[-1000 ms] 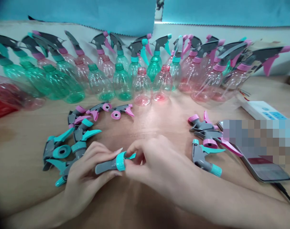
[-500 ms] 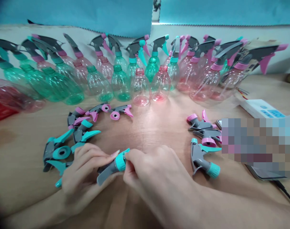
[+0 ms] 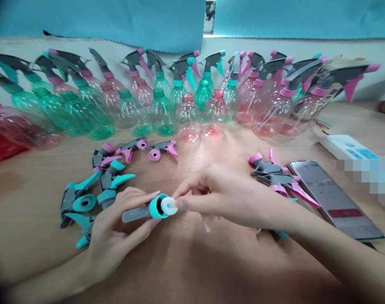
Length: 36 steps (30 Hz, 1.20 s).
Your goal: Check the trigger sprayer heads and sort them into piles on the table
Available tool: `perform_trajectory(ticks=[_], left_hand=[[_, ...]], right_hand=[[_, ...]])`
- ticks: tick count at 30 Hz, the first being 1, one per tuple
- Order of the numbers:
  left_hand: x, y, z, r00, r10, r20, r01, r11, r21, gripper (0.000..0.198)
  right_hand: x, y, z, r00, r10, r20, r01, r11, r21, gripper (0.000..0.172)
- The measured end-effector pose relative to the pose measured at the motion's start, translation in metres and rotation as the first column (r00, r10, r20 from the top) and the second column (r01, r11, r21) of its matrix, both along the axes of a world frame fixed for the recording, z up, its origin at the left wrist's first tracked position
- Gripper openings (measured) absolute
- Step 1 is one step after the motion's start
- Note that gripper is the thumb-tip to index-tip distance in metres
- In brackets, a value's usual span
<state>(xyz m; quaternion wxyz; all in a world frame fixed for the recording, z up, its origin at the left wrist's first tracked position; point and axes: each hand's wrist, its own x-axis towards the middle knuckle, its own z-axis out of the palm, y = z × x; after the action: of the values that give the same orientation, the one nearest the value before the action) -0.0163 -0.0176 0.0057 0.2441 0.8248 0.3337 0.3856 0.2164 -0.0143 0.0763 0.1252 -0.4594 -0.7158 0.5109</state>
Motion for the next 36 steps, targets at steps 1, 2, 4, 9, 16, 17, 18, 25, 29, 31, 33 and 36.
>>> perform_trajectory(ticks=[1,2,4,9,16,17,18,25,29,31,33,36], left_hand=[[0.000,0.000,0.001,1.000,-0.005,0.026,0.006,1.000,-0.015,0.031],[0.001,0.000,0.001,0.999,-0.006,0.040,0.007,0.999,-0.031,0.030],[0.001,-0.002,0.000,0.998,0.009,0.056,-0.005,0.998,-0.063,0.031],[0.002,-0.003,-0.002,0.998,0.045,0.041,-0.043,0.997,-0.059,0.041],[0.003,-0.001,0.004,1.000,-0.002,0.029,0.003,0.999,-0.035,0.039],[0.003,0.000,0.003,1.000,-0.014,0.026,0.015,0.999,-0.033,0.041],[0.003,0.000,0.003,0.999,-0.028,0.023,0.028,0.999,-0.027,0.042],[0.002,0.001,-0.001,0.997,-0.067,0.041,0.068,0.998,-0.016,0.041],[0.002,0.000,0.001,0.996,-0.072,0.054,0.074,0.996,-0.041,0.043],[0.002,0.000,0.001,0.995,-0.076,0.061,0.079,0.996,-0.042,0.042],[0.002,0.000,0.001,0.994,-0.084,0.066,0.087,0.995,-0.038,0.042],[0.002,0.001,0.001,0.994,-0.085,0.068,0.087,0.996,-0.033,0.045]], right_hand=[[0.002,0.002,0.001,0.999,0.017,-0.041,-0.019,0.999,-0.045,0.025],[0.002,0.004,0.001,0.997,0.025,-0.070,-0.031,0.997,-0.074,0.024],[0.002,0.005,-0.001,0.994,0.028,-0.103,-0.037,0.995,-0.090,0.023],[-0.005,0.005,-0.008,0.992,0.014,-0.123,-0.018,0.999,-0.032,0.025],[-0.014,-0.002,-0.011,0.983,-0.169,-0.079,0.178,0.974,0.141,0.018],[-0.013,-0.003,-0.011,0.981,-0.178,-0.077,0.188,0.970,0.155,0.019],[-0.012,-0.003,-0.012,0.981,-0.182,-0.073,0.192,0.967,0.167,0.019],[-0.010,-0.005,-0.010,0.998,-0.056,-0.042,0.067,0.939,0.337,0.010],[-0.015,-0.006,-0.011,0.999,-0.032,0.029,0.016,0.904,0.428,0.005],[-0.016,-0.006,-0.014,0.998,-0.042,0.054,0.012,0.883,0.468,0.006],[-0.017,-0.006,-0.016,0.997,-0.042,0.070,0.001,0.864,0.503,0.011],[-0.016,-0.007,-0.017,0.996,-0.039,0.082,-0.013,0.832,0.555,0.012]])
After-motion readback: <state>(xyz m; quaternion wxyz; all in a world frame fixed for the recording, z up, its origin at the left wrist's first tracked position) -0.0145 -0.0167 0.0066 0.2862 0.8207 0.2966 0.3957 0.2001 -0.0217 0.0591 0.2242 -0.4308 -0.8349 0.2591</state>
